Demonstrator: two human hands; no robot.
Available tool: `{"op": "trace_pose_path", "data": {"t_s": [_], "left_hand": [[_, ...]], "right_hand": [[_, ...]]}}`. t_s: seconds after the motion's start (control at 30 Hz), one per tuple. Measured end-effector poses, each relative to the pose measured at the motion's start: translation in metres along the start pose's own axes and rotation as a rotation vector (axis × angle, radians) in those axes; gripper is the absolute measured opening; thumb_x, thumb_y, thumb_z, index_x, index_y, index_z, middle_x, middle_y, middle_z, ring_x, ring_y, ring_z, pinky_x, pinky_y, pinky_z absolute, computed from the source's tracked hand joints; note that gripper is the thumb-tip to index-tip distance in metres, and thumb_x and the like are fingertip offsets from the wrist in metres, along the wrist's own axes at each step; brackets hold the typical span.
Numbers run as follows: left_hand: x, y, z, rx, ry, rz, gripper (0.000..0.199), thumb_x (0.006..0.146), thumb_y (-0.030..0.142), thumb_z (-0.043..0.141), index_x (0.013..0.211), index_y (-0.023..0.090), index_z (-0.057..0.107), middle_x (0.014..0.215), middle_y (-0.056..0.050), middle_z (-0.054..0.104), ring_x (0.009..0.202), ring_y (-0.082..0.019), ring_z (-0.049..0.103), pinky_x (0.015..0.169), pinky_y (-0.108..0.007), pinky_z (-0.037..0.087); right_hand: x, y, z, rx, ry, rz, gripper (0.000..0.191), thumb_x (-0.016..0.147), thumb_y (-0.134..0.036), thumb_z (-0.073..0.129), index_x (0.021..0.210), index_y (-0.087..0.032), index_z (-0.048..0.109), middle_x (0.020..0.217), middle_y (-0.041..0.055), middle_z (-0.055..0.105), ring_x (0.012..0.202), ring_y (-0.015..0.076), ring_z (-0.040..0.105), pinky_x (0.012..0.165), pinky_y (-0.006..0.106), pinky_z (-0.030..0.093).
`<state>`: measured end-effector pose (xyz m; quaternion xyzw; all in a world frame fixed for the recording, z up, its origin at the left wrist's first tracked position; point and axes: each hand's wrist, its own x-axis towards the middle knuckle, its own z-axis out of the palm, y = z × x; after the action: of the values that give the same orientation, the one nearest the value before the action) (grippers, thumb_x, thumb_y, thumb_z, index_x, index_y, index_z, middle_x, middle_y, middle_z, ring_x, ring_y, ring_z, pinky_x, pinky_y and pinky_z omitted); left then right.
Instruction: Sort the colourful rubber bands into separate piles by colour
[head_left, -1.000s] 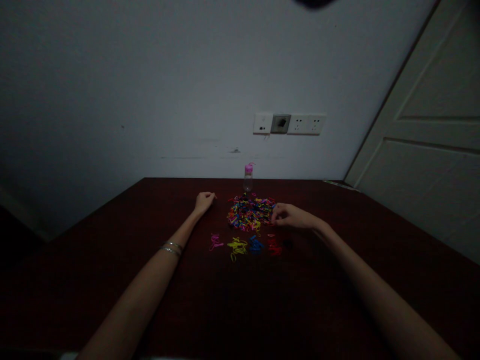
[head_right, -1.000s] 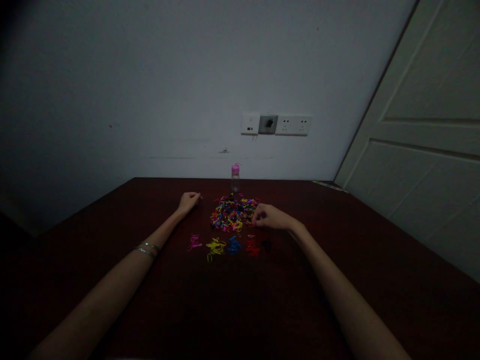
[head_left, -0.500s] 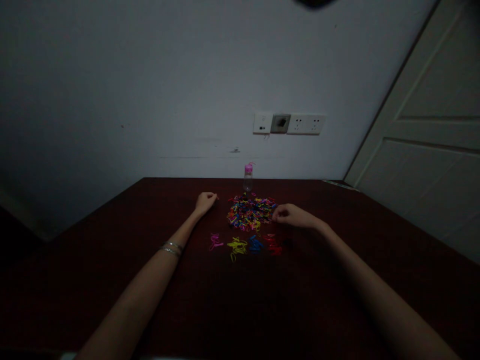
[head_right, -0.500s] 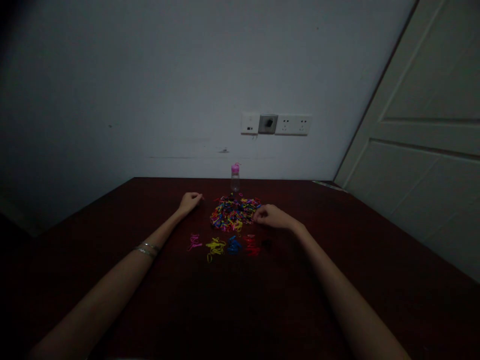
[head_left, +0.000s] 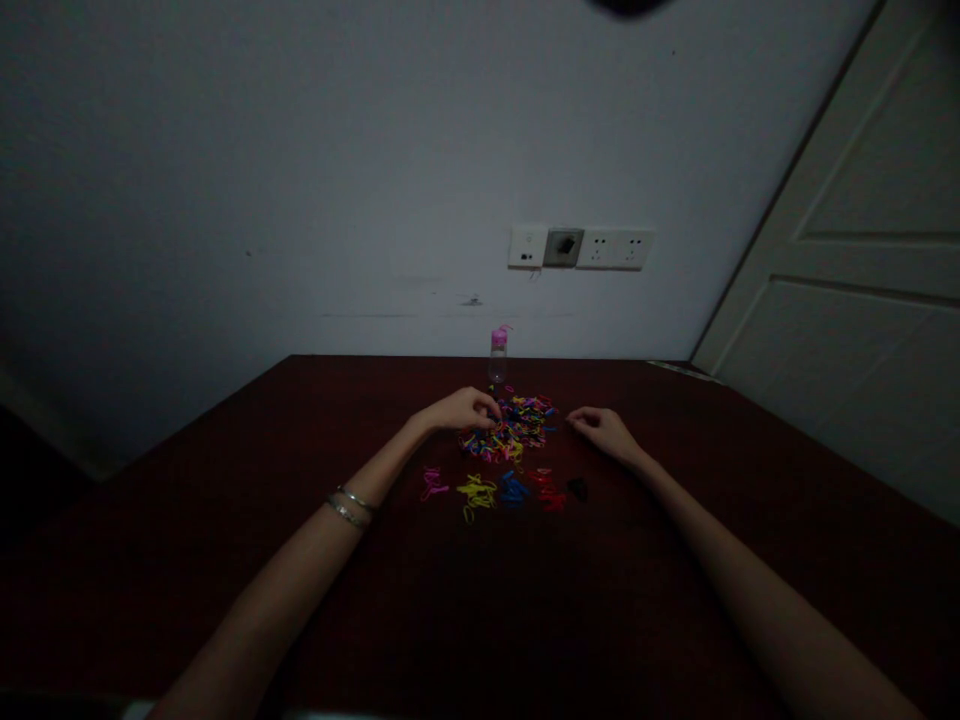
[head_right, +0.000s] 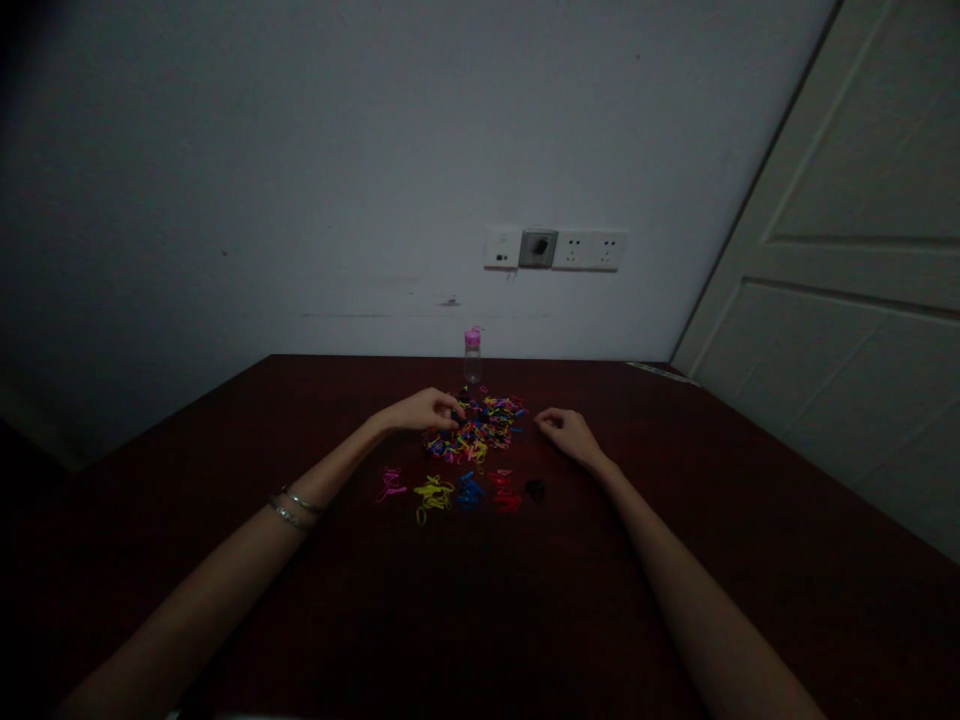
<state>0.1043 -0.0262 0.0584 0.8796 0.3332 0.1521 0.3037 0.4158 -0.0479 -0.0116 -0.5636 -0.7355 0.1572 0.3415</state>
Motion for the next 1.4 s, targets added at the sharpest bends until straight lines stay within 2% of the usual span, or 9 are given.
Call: {"op": "trace_pose_path", "data": {"t_s": [0.07,0.13,0.33,0.53,0.8,0.97,1.13,1.4], "left_hand": [[0.002,0.018,0.011,0.040,-0.127,0.046,0.032,0.065,0.018,0.057,0.096,0.014,0.064,0.058,0.003,0.055,0.051,-0.007,0.045,0.050,-0.018,0.031],[0.003,0.031,0.022,0.095,-0.206,0.080,0.033,0.064,0.014,0.057,0.096,0.015,0.064,0.061,0.003,0.055,0.053,-0.007,0.046,0.051,-0.017,0.032],[0.004,0.048,0.040,0.248,-0.305,0.144,0.022,0.066,0.010,0.057,0.086,0.014,0.065,0.067,0.002,0.058,0.058,-0.008,0.049,0.054,-0.017,0.034],[0.004,0.053,0.042,0.371,-0.280,0.120,0.016,0.067,0.010,0.056,0.079,0.015,0.066,0.072,0.000,0.062,0.060,-0.009,0.051,0.053,-0.017,0.033],[0.004,0.051,0.045,0.368,-0.252,0.057,0.015,0.068,0.012,0.053,0.076,0.015,0.066,0.069,0.000,0.062,0.058,-0.009,0.051,0.052,-0.017,0.034],[0.006,0.047,0.042,0.307,-0.212,0.085,0.015,0.066,0.010,0.053,0.075,0.014,0.065,0.065,0.000,0.060,0.056,-0.008,0.049,0.051,-0.018,0.033],[-0.002,0.053,0.027,0.223,-0.185,0.075,0.016,0.066,0.010,0.053,0.076,0.015,0.064,0.061,0.002,0.055,0.053,-0.007,0.045,0.051,-0.018,0.031],[-0.041,0.054,0.009,0.112,-0.330,0.026,0.015,0.063,0.008,0.053,0.072,0.014,0.065,0.057,0.003,0.052,0.050,-0.005,0.043,0.048,-0.017,0.028]], "right_hand": [[0.000,-0.003,0.001,-0.023,0.001,-0.005,0.029,0.073,-0.032,0.048,0.085,-0.014,0.066,0.076,0.0048,0.065,0.070,0.0173,0.058,0.064,0.025,0.042],[-0.001,-0.003,0.001,-0.035,0.001,-0.005,0.028,0.073,-0.032,0.047,0.085,-0.014,0.066,0.077,0.0049,0.066,0.071,0.0177,0.059,0.064,0.025,0.043],[-0.001,-0.003,0.002,-0.050,-0.008,0.013,0.026,0.072,-0.030,0.048,0.085,-0.015,0.067,0.080,0.0054,0.067,0.073,0.0185,0.060,0.066,0.026,0.044],[-0.001,-0.006,0.001,-0.065,-0.003,0.014,0.026,0.072,-0.030,0.049,0.084,-0.016,0.067,0.084,0.0057,0.068,0.076,0.0187,0.061,0.071,0.027,0.044],[-0.002,-0.008,0.001,-0.075,-0.003,0.015,0.025,0.071,-0.030,0.049,0.082,-0.017,0.067,0.082,0.0054,0.068,0.074,0.0186,0.061,0.068,0.026,0.044],[-0.002,-0.007,0.001,-0.081,-0.006,0.009,0.025,0.072,-0.030,0.049,0.083,-0.017,0.067,0.082,0.0053,0.068,0.075,0.0186,0.061,0.068,0.027,0.044],[-0.001,-0.005,0.002,-0.104,-0.011,0.010,0.025,0.072,-0.029,0.049,0.083,-0.017,0.067,0.083,0.0052,0.068,0.074,0.0187,0.061,0.067,0.027,0.044],[-0.001,-0.007,0.002,-0.108,-0.002,0.011,0.026,0.071,-0.030,0.049,0.084,-0.017,0.067,0.082,0.0055,0.068,0.073,0.0188,0.061,0.066,0.027,0.044]]}}
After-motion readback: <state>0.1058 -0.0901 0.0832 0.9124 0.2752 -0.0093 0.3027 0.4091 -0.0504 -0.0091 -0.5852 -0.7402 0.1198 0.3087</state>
